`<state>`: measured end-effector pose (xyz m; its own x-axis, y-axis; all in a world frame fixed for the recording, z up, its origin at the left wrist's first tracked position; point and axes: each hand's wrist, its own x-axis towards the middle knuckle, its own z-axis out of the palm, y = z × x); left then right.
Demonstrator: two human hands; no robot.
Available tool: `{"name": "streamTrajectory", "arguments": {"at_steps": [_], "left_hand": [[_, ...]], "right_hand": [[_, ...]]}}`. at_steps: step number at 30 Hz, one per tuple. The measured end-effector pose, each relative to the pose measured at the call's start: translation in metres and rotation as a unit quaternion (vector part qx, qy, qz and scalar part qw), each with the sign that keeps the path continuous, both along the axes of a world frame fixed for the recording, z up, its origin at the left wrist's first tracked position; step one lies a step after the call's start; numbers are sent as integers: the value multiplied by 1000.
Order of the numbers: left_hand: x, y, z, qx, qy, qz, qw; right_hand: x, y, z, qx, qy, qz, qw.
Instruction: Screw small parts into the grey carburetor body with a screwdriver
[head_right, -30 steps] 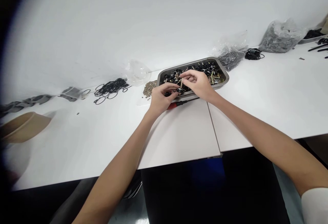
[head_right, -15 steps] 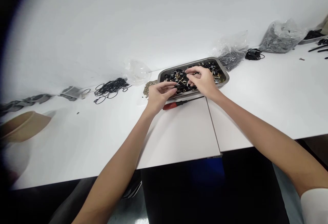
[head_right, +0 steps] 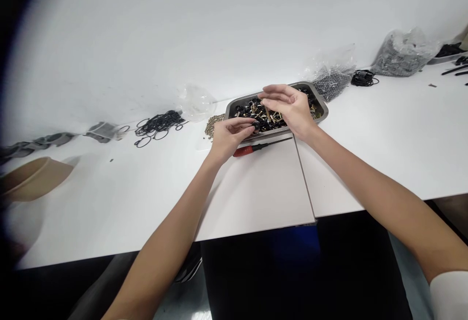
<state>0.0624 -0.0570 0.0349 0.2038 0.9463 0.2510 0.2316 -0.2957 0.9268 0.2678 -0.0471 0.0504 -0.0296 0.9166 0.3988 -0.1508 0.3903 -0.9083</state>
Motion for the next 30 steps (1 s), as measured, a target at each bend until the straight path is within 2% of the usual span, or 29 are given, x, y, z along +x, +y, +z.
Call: {"name": "streamTrajectory", "arguments": {"at_steps": [5,14,23,30], "left_hand": [[0,-1,-2,0,-17,-33,999],[1,-5,3,-37,-33,-38,998],[1,-5,5,-40,-13,-55,998],[1,-4,4,-43,-10,-64,997]], "right_hand": [[4,4,0,-45,37,14,998],[-2,-4,1,-44,16,30,998],[-4,-1,-5,-49,38,48,997],[-7,-2,-11,-52,74,90,992]]}}
